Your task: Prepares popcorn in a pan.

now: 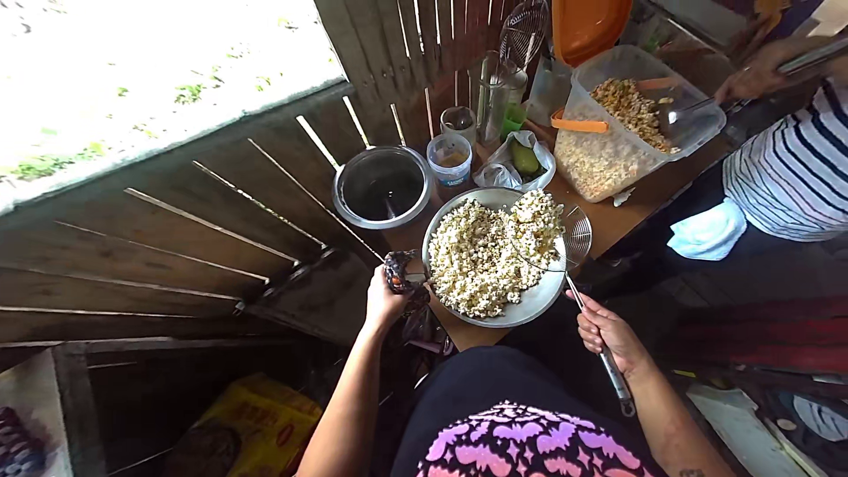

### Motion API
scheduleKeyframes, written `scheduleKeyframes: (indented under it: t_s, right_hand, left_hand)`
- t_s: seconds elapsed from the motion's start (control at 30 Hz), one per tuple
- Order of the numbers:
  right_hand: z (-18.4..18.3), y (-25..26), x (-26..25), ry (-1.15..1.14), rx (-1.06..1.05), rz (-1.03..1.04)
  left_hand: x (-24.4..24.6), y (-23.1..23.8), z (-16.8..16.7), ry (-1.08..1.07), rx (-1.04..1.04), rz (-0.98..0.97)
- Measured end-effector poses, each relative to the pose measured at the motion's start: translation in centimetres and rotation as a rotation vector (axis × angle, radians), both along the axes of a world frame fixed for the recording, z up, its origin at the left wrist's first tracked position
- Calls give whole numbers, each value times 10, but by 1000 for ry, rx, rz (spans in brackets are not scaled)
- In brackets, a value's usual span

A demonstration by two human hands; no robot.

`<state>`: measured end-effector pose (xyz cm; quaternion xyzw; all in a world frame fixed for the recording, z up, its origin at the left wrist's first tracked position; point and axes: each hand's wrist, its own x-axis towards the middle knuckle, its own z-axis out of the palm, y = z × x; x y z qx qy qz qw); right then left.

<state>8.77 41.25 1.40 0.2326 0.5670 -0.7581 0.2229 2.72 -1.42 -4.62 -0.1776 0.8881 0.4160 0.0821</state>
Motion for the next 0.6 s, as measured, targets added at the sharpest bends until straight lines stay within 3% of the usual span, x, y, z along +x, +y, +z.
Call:
scheduleKeyframes:
  t_s: [0.6]
  right_hand:
    - [51, -7, -3, 37, -81, 4]
  left_hand:
    - [1, 1, -6, 38, 3, 27]
